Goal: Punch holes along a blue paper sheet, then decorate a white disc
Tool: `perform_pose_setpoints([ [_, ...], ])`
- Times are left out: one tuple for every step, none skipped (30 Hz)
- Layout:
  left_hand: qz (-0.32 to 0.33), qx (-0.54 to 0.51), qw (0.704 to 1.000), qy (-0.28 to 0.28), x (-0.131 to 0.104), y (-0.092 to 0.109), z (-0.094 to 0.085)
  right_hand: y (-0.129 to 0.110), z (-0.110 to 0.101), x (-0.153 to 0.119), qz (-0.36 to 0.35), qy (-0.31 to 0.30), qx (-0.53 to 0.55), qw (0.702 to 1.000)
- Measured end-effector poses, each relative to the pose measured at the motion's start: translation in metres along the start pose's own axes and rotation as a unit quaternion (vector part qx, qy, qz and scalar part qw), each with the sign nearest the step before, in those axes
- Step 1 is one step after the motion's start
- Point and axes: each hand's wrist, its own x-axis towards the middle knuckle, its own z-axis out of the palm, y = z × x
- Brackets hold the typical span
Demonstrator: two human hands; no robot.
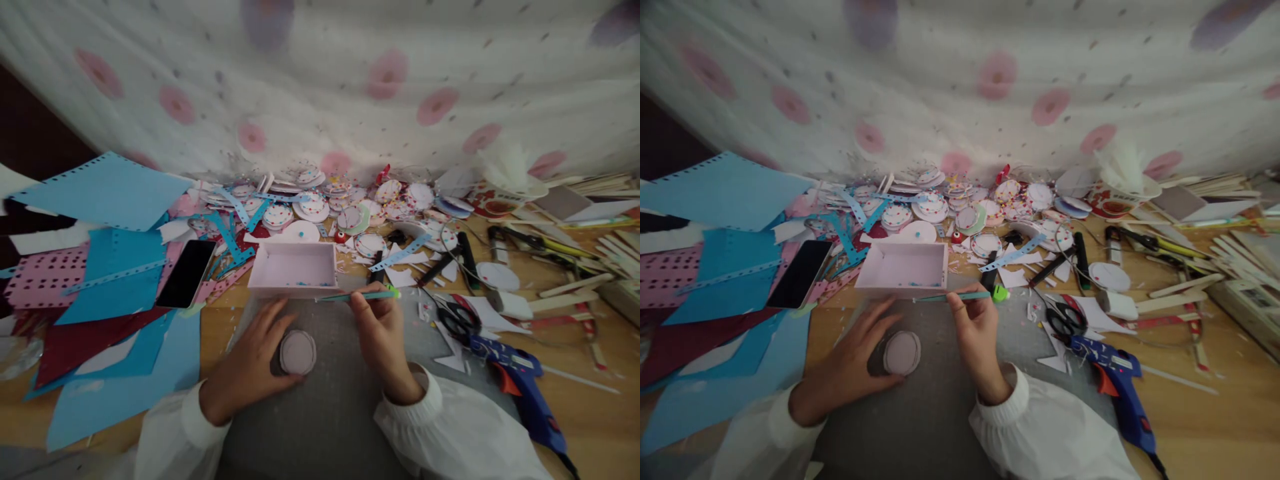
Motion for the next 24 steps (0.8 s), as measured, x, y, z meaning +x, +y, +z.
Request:
perform_pose_setpoints([
  [0.008, 0.000, 1.000, 0.004, 0.006, -0.005, -0.002, 0.000, 0.001, 0.000, -0.005, 0.000, 0.003, 1.000],
  [0.013, -0.003, 1.000, 0.007, 0.011, -0.009, -0.004, 0.000, 0.001, 0.001, -0.007, 0.001, 0.008, 1.000],
  [0.018, -0.007, 1.000, 0.010, 0.016, -0.014, -0.006, -0.001, 0.002, 0.002, -0.008, 0.002, 0.012, 1.000],
  [0.021, -0.011, 1.000, 0.011, 0.021, -0.018, -0.008, -0.001, 0.002, 0.002, -0.005, 0.001, 0.014, 1.000],
  [0.025, -0.015, 1.000, 0.011, 0.025, -0.022, -0.009, -0.001, 0.002, 0.002, -0.003, 0.002, 0.015, 1.000],
  [0.026, -0.017, 0.999, 0.008, 0.028, -0.026, -0.011, -0.001, 0.001, 0.002, -0.001, 0.002, 0.016, 1.000],
  [0.028, -0.019, 0.999, 0.005, 0.030, -0.030, -0.012, -0.001, 0.001, 0.002, 0.002, 0.000, 0.015, 1.000],
  [0.030, -0.020, 0.999, -0.001, 0.032, -0.033, -0.013, -0.001, 0.001, 0.002, 0.004, -0.003, 0.013, 1.000],
  [0.032, -0.021, 0.999, -0.007, 0.033, -0.035, -0.014, -0.001, 0.000, 0.001, 0.005, -0.005, 0.012, 1.000],
  [0.034, -0.022, 0.999, -0.014, 0.033, -0.036, -0.016, 0.000, 0.000, 0.001, 0.005, -0.007, 0.010, 1.000],
  [0.036, -0.022, 0.999, -0.020, 0.033, -0.036, -0.018, 0.001, 0.000, 0.000, 0.004, -0.009, 0.011, 1.000],
  [0.036, -0.022, 0.999, -0.021, 0.032, -0.036, -0.021, 0.001, 0.000, 0.000, 0.003, -0.011, 0.015, 1.000],
  [0.037, -0.020, 0.999, -0.016, 0.030, -0.034, -0.024, 0.001, 0.001, -0.001, 0.001, -0.010, 0.022, 1.000],
  [0.035, -0.017, 0.999, -0.003, 0.027, -0.031, -0.027, 0.002, 0.001, -0.002, 0.000, -0.010, 0.030, 0.999],
  [0.031, -0.016, 0.999, 0.019, 0.025, -0.027, -0.029, 0.001, 0.001, -0.003, 0.002, -0.010, 0.040, 0.999],
  [0.024, -0.017, 0.998, 0.051, 0.022, -0.021, -0.031, 0.001, 0.002, -0.004, 0.004, -0.009, 0.050, 0.999],
  [0.016, -0.022, 0.996, 0.088, 0.019, -0.015, -0.033, 0.000, 0.003, -0.006, 0.007, -0.010, 0.059, 0.998],
  [0.008, -0.034, 0.992, 0.125, 0.017, -0.008, -0.034, -0.001, 0.003, -0.007, 0.010, -0.013, 0.065, 0.998],
  [0.002, -0.051, 0.986, 0.158, 0.016, 0.000, -0.033, -0.001, 0.004, -0.009, 0.010, -0.017, 0.070, 0.997],
  [0.000, -0.073, 0.982, 0.176, 0.016, 0.008, -0.032, -0.002, 0.004, -0.010, 0.007, -0.023, 0.072, 0.997],
  [0.001, -0.097, 0.978, 0.183, 0.017, 0.015, -0.031, -0.003, 0.004, -0.012, 0.003, -0.029, 0.072, 0.997],
  [0.005, -0.120, 0.976, 0.182, 0.019, 0.020, -0.029, -0.003, 0.005, -0.013, -0.001, -0.033, 0.070, 0.997],
  [0.008, -0.138, 0.973, 0.183, 0.021, 0.025, -0.027, -0.002, 0.005, -0.015, -0.004, -0.037, 0.068, 0.997],
  [0.010, -0.153, 0.971, 0.185, 0.024, 0.028, -0.025, -0.002, 0.006, -0.016, -0.007, -0.038, 0.066, 0.997],
])
